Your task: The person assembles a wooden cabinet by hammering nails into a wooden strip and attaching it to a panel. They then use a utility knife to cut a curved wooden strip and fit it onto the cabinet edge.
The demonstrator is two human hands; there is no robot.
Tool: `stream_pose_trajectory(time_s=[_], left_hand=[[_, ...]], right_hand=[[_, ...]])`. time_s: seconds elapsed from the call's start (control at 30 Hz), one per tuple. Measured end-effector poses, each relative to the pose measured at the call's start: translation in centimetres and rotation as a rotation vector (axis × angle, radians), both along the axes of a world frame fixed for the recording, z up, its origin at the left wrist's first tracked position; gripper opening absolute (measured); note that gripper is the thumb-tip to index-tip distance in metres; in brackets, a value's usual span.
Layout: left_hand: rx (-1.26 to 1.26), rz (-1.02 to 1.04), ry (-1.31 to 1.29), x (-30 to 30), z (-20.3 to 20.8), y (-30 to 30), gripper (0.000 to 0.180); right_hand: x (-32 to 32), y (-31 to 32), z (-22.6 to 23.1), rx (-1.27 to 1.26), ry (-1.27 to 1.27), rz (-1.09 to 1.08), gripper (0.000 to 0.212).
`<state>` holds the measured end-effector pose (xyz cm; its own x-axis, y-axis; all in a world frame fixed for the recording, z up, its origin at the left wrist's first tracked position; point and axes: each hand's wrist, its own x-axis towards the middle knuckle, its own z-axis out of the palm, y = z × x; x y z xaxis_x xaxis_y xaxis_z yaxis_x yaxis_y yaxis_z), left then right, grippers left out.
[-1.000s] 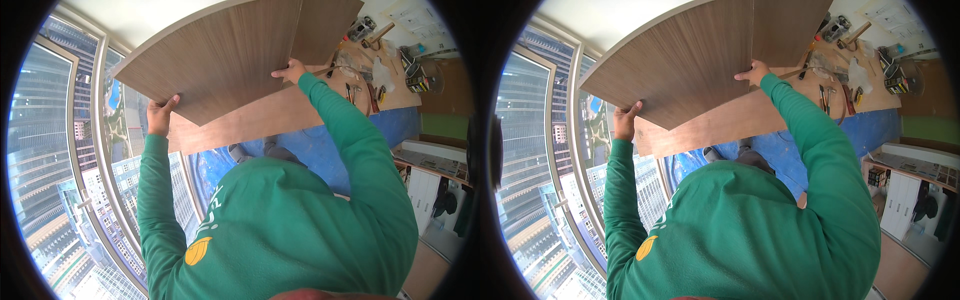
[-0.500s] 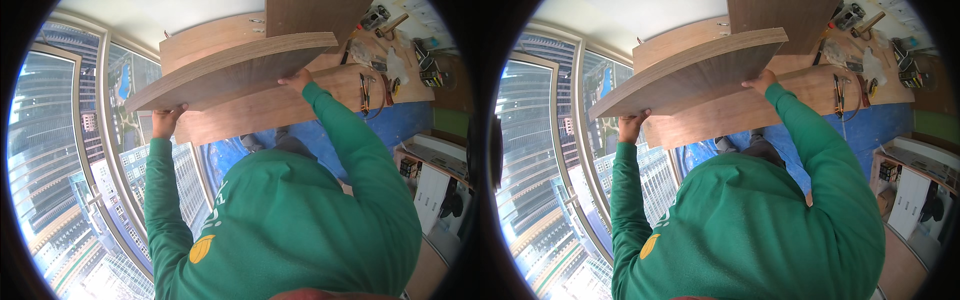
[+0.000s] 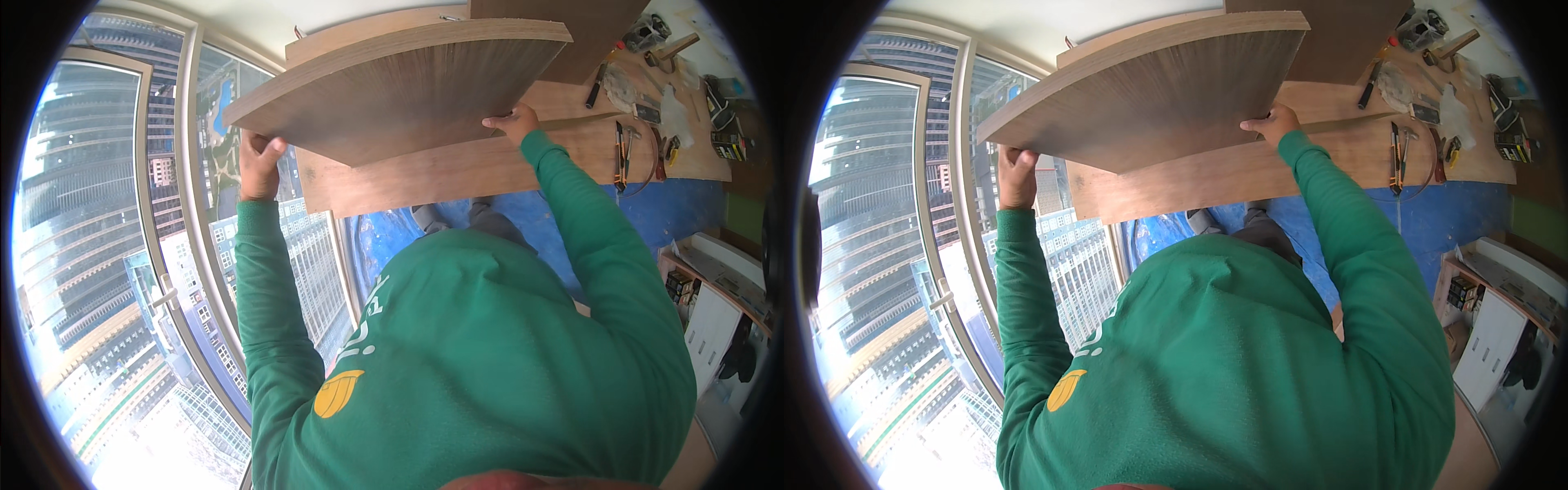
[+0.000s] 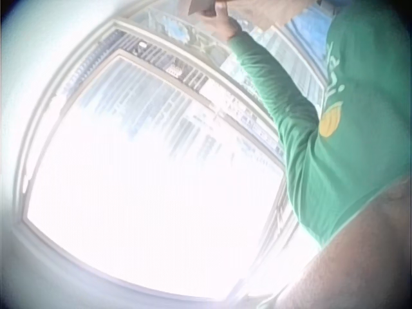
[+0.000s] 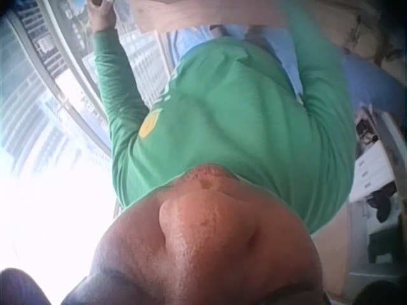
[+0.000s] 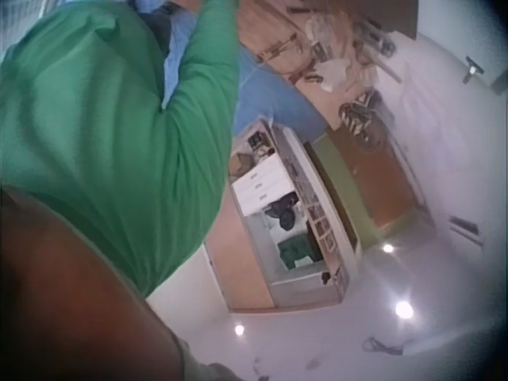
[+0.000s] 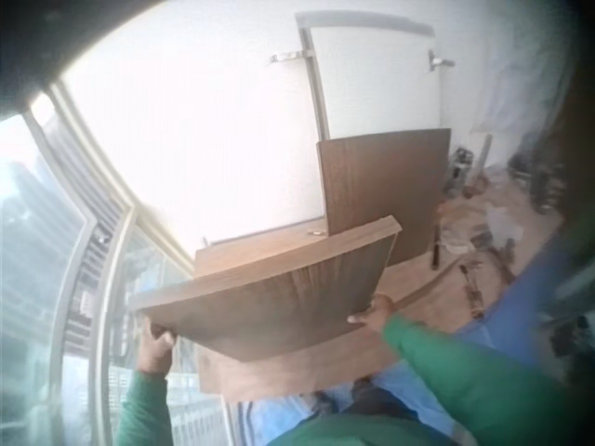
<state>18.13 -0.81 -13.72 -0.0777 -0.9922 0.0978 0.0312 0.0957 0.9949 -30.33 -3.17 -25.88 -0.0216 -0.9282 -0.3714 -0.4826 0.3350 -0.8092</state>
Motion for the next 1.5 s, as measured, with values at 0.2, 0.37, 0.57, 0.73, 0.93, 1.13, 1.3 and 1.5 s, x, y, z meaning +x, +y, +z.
stream_pose_trajectory(time_s=[0.2, 0.37, 0.57, 0.73, 0.93, 1.13, 1.3, 1.5], left_hand=[[0.101, 0.177, 0.053, 0.8, 3.3, -1.4, 0.118], [-0.041, -0.039, -0.31, 3.2, 8.5, -4.2, 0.099], [-0.386, -0.291, -0.952, -10.5, 17.1, -8.4, 0.07], [-0.445, -0.23, -1.328, -19.3, 13.6, -7.6, 0.056], [-0.417, -0.189, -1.423, -20.4, 12.7, -10.4, 0.056], [-0.329, -0.16, -1.495, -21.3, 12.5, -12.5, 0.054], [-0.253, -0.151, -1.463, -21.6, 11.3, -14.7, 0.053], [-0.172, -0.154, -1.489, -22.3, 10.7, -16.0, 0.055]], right_hand=[[0.4, 0.1, 0.5, 0.023, -0.028, -0.005, 0.046], [-0.8, -0.1, -2.1, -0.027, -0.098, 0.024, 0.045], [-0.9, -0.1, -2.3, -0.015, -0.115, 0.005, 0.043], [-0.5, 0.0, -1.3, -0.002, -0.074, -0.014, 0.049], [-3.4, 3.8, -5.5, -0.455, 0.134, -0.099, 0.065], [-17.2, 10.4, -11.8, -0.153, 0.028, -0.505, 0.046], [-33.8, 13.0, -17.0, -0.078, 0.508, -0.627, 0.043], [-39.0, 11.5, -14.2, 0.286, 0.94, -0.481, 0.063]])
